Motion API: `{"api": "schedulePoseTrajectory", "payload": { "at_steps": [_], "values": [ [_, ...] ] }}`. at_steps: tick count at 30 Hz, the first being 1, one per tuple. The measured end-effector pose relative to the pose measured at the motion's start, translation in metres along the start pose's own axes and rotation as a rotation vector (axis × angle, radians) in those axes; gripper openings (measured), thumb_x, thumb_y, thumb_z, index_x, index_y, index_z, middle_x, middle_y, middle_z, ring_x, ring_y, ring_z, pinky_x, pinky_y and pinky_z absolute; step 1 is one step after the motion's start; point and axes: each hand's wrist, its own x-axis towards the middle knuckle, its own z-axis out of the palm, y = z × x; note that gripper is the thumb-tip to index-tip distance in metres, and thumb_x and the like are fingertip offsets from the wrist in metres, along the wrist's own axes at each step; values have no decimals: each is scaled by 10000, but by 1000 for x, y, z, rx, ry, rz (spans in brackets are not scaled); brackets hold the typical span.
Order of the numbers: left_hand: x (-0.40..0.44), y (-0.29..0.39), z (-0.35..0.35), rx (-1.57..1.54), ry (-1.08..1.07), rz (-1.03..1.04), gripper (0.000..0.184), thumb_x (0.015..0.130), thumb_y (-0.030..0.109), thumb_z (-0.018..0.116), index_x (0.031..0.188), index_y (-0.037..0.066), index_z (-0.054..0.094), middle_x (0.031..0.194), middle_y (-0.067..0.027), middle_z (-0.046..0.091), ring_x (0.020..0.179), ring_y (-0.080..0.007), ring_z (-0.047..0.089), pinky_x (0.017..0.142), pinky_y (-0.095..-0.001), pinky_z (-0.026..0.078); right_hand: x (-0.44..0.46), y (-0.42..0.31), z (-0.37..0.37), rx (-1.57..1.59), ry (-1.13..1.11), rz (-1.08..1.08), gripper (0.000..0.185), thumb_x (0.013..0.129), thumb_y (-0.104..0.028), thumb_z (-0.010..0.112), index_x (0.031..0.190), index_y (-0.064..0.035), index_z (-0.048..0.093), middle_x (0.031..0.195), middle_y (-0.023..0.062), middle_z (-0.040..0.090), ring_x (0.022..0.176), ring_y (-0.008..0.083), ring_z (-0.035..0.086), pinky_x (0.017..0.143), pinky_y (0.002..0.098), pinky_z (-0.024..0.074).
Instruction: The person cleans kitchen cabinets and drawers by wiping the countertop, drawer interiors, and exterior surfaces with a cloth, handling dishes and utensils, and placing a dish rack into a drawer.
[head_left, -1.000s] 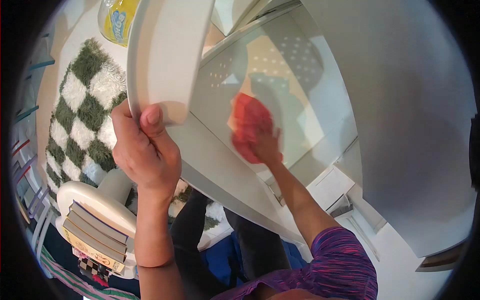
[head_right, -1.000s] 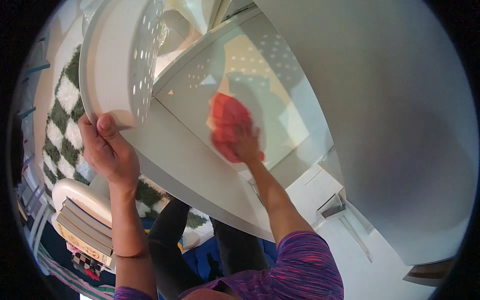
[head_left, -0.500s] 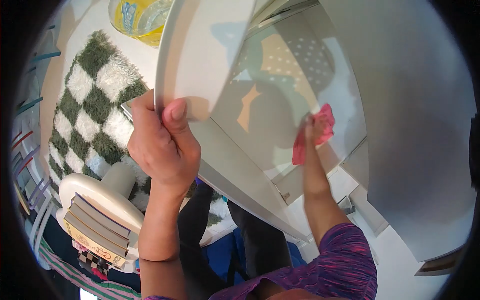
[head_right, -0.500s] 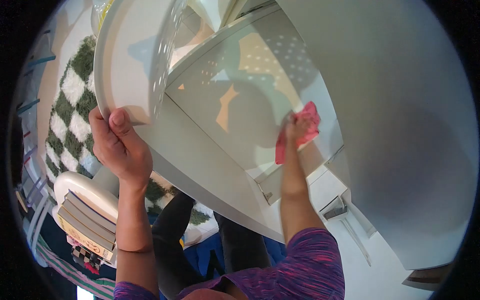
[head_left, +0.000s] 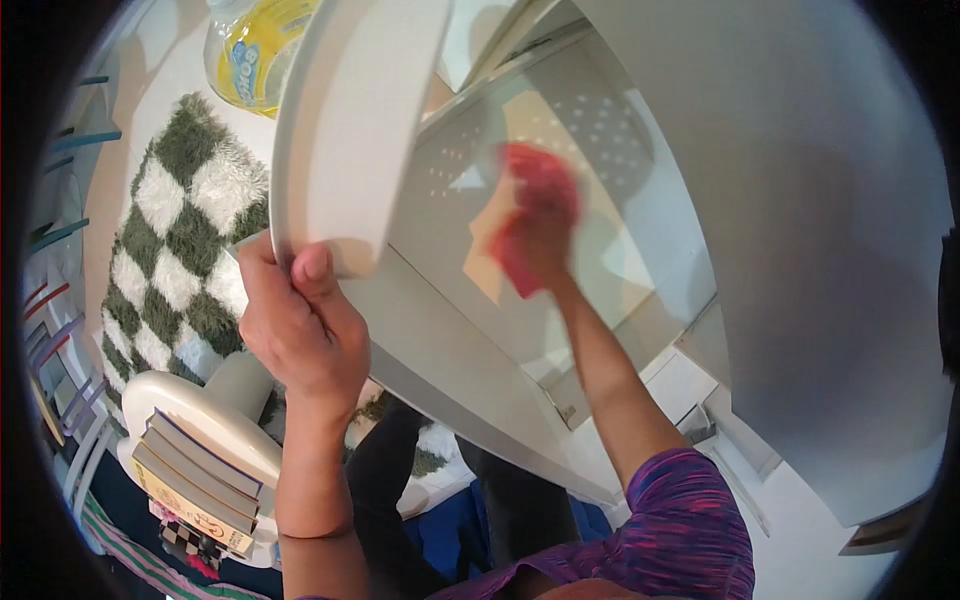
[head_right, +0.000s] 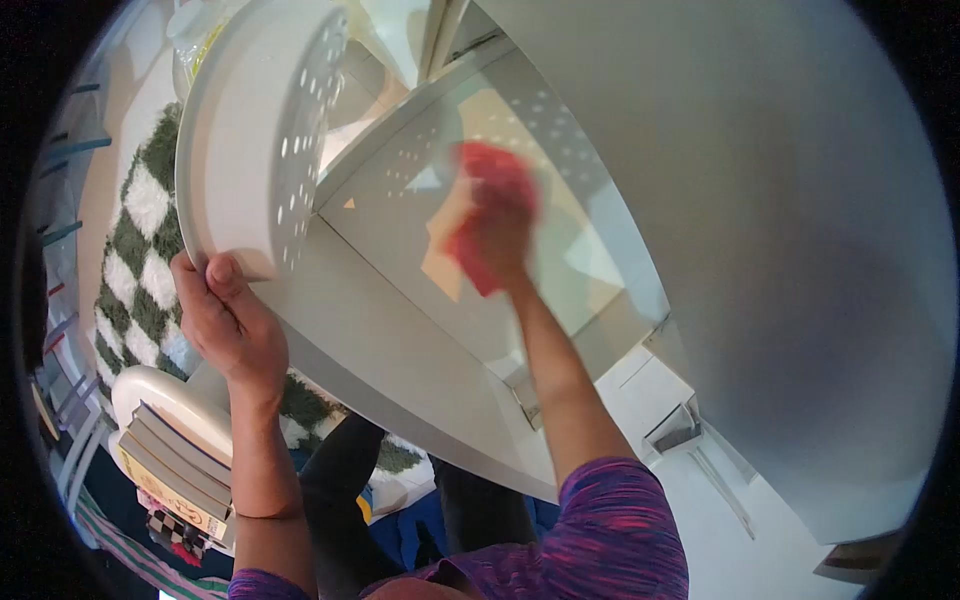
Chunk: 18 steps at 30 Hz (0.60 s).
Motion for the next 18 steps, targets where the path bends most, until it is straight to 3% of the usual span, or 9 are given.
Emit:
{"api": "schedulePoseTrajectory", "payload": {
  "at_steps": [2,3,5,6,8,9,10,14,18],
  "values": [
    [-1,1,-1,2,2,-19,254,926,219,352,774,23,406,596,-88,415,508,-182,396,487,-276,337,-62,91,-27,85,284,385,182,776,-102,448,913,-27,540,873,105,560,805,268,526,751,372,403],
    [-1,1,-1,-3,-7,-35,258,927,219,351,769,21,402,593,-82,403,509,-173,381,487,-269,327,-121,188,-25,-500,179,233,223,798,-149,443,973,-53,543,931,110,576,869,251,539,791,364,403],
    [-3,-2,-1,5,4,-4,248,913,226,388,812,8,447,613,-91,457,501,-205,446,473,-278,362,-139,185,-66,-1268,-466,656,555,821,-379,434,1270,-61,367,1268,202,402,1178,294,392,975,400,305],
    [-3,-4,-2,14,13,33,252,900,234,425,854,-4,492,632,-101,512,493,-237,511,460,-288,397,-123,200,-46,-833,203,1037,652,814,-454,413,1306,-41,302,1317,242,309,1227,318,319,1001,425,265],
    [-3,-5,-3,17,-2,51,255,900,236,424,850,-4,496,644,-98,510,501,-231,509,467,-285,396,-70,197,-58,-494,115,1211,631,841,-466,353,1280,-14,329,1267,276,356,1192,331,363,987,438,279],
    [-3,-5,-3,9,-20,68,259,901,238,424,846,-4,500,656,-94,509,509,-224,506,474,-283,396,-33,197,-52,-454,37,1124,612,851,-467,320,1316,-69,287,1366,127,285,1254,293,272,1002,435,252],
    [-3,-5,-2,11,-17,72,259,901,238,424,846,-4,500,656,-94,509,509,-224,506,474,-283,396,-6,238,-20,-687,17,992,585,860,-456,303,1320,-94,293,1366,86,301,1215,246,336,978,410,286],
    [-7,-5,-1,-50,17,44,271,899,238,428,827,-13,502,680,-98,502,523,-219,501,485,-285,392,110,181,31,-404,359,209,466,802,-352,401,1177,-76,410,1200,87,424,1087,231,429,891,395,361],
    [-2,1,-1,-35,-26,42,275,930,235,347,789,10,419,649,-69,405,575,-138,385,539,-237,332,144,88,60,-343,379,-290,349,744,-248,500,1035,-58,526,1034,88,547,958,216,521,804,380,435]
  ]
}}
